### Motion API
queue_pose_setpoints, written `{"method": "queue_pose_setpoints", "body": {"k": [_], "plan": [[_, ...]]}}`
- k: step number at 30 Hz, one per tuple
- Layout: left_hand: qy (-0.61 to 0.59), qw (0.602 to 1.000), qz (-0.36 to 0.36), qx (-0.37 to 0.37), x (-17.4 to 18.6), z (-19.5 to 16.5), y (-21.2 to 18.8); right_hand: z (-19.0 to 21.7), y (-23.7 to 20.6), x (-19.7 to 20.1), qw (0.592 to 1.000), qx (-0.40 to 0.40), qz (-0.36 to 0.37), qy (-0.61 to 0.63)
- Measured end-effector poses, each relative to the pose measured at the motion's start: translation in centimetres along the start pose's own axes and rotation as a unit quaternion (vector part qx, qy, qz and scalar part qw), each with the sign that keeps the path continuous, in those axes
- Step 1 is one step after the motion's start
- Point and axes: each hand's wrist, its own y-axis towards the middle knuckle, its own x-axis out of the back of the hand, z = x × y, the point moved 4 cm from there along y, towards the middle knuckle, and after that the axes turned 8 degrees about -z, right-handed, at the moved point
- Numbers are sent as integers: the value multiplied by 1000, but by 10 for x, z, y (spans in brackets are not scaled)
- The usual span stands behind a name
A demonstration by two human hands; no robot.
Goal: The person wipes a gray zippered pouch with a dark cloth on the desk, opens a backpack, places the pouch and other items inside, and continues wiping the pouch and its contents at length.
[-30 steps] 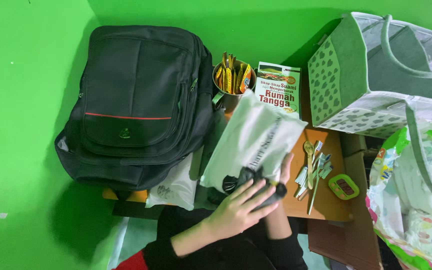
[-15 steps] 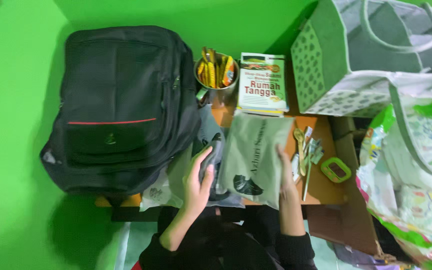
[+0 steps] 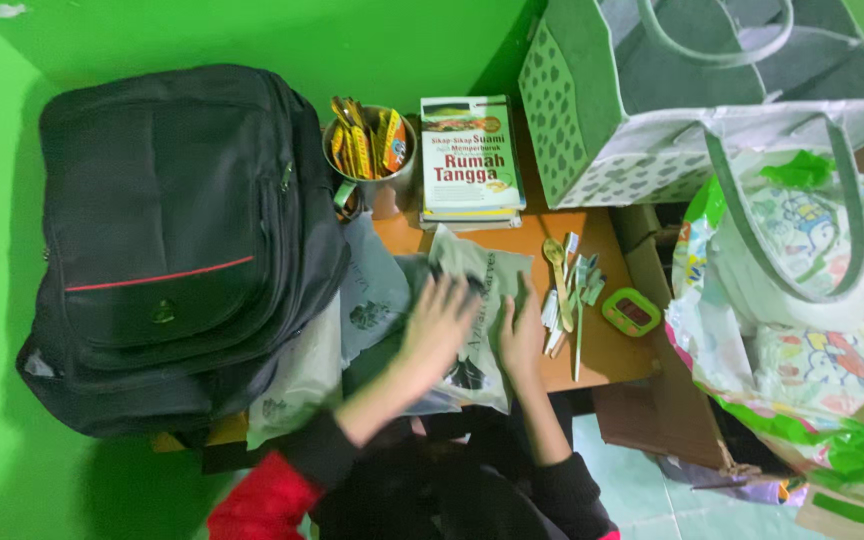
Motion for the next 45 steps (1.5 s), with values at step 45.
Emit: {"method": "queue_pose_setpoints", "body": {"k": [45], "plan": [[-214, 973, -64, -54, -24, 12, 76, -18, -7, -11, 999, -48, -7, -11]]}}
